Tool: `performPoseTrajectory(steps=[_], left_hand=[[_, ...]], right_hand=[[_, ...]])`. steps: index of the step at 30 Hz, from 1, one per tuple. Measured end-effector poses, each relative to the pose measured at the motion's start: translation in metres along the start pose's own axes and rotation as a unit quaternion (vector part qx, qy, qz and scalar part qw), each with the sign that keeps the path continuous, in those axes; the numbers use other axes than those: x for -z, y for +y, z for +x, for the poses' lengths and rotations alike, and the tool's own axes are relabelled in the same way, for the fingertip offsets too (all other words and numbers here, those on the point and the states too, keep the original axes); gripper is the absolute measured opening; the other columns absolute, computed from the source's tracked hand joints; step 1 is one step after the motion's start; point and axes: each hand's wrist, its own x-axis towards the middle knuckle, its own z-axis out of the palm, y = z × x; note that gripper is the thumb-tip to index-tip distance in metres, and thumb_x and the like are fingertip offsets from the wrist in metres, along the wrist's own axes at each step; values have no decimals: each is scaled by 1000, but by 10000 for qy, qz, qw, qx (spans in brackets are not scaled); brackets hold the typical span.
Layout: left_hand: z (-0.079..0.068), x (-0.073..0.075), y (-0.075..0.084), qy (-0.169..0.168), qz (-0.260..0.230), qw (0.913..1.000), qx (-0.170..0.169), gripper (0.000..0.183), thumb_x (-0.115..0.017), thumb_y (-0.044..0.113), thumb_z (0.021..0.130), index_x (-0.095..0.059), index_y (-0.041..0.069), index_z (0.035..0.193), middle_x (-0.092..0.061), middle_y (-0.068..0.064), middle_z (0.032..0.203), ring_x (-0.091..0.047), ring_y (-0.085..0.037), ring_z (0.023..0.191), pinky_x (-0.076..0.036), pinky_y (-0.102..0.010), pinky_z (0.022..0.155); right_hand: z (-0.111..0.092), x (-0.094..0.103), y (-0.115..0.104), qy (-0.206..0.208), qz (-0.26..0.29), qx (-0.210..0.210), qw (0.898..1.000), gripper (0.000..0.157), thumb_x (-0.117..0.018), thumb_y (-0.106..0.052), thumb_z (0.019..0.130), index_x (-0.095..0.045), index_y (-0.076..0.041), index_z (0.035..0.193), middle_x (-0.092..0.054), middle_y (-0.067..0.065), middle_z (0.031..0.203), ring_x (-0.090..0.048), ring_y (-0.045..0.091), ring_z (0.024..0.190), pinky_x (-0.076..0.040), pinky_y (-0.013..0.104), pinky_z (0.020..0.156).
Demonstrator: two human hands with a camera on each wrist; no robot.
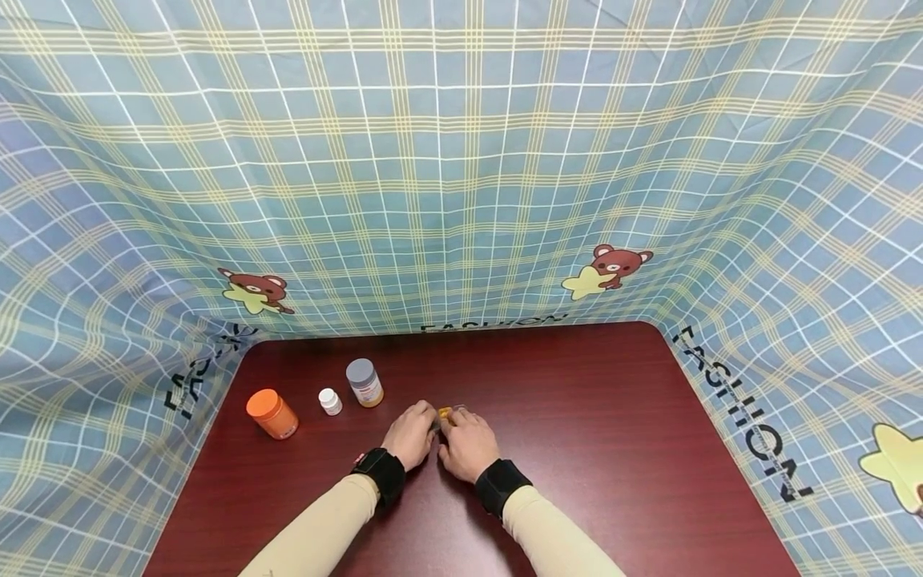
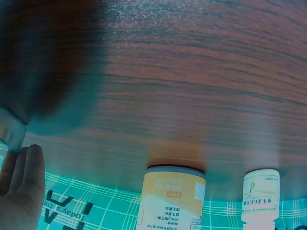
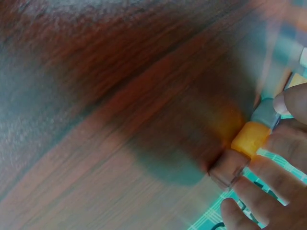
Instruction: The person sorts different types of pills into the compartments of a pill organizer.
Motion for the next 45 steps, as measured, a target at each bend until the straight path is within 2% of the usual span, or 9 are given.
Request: performPoseTrajectory(steps=[10,15,26,34,37,45], left_hand=[[0,0,1,240,38,9997,86,21,-73,5,71,-70,8,91,-63,-3,93,-64,-24,77,-53,-37,64],[0,2,3,286,40,9995,107,21,-73,4,70,-69,8,91,-66,-3,90,-66,-25,72,-53,-38,61],[-3,-1,3,381,-27,9992,135,26,-75,5,68,-70,8,94,-65,-3,91,-66,-24,73,-53,-36,62],[-5,-5,6,610,276,9977,-116,30,-77,6,62,-68,7,91,-63,-5,90,-64,-23,79,-54,-35,67],[-5,-6,8,689,292,9972,-65,31,-78,7,63,-70,7,93,-65,-5,94,-65,-22,82,-54,-34,70],[-2,1,5,271,-71,9995,123,27,-75,3,64,-71,9,90,-65,-3,90,-66,-22,77,-53,-35,66]], right_hand=[[0,-5,-2,352,211,140,9991,48,-73,-22,72,-67,0,115,-61,15,117,-53,36,116,-45,44,96],[0,-7,-4,334,247,148,9990,47,-73,-22,73,-67,1,114,-61,16,116,-53,36,117,-44,43,98],[1,-5,-4,180,261,49,9995,46,-70,-23,76,-67,1,115,-60,16,119,-52,36,118,-44,43,98],[1,-2,-5,171,280,65,9994,47,-70,-22,76,-66,0,117,-61,15,119,-52,35,118,-44,42,98],[1,-4,-4,182,283,63,9994,46,-69,-22,77,-66,1,116,-61,16,118,-52,36,117,-44,42,97],[1,-7,-3,252,286,55,9993,46,-69,-23,75,-67,0,115,-61,16,117,-53,36,116,-44,43,98]])
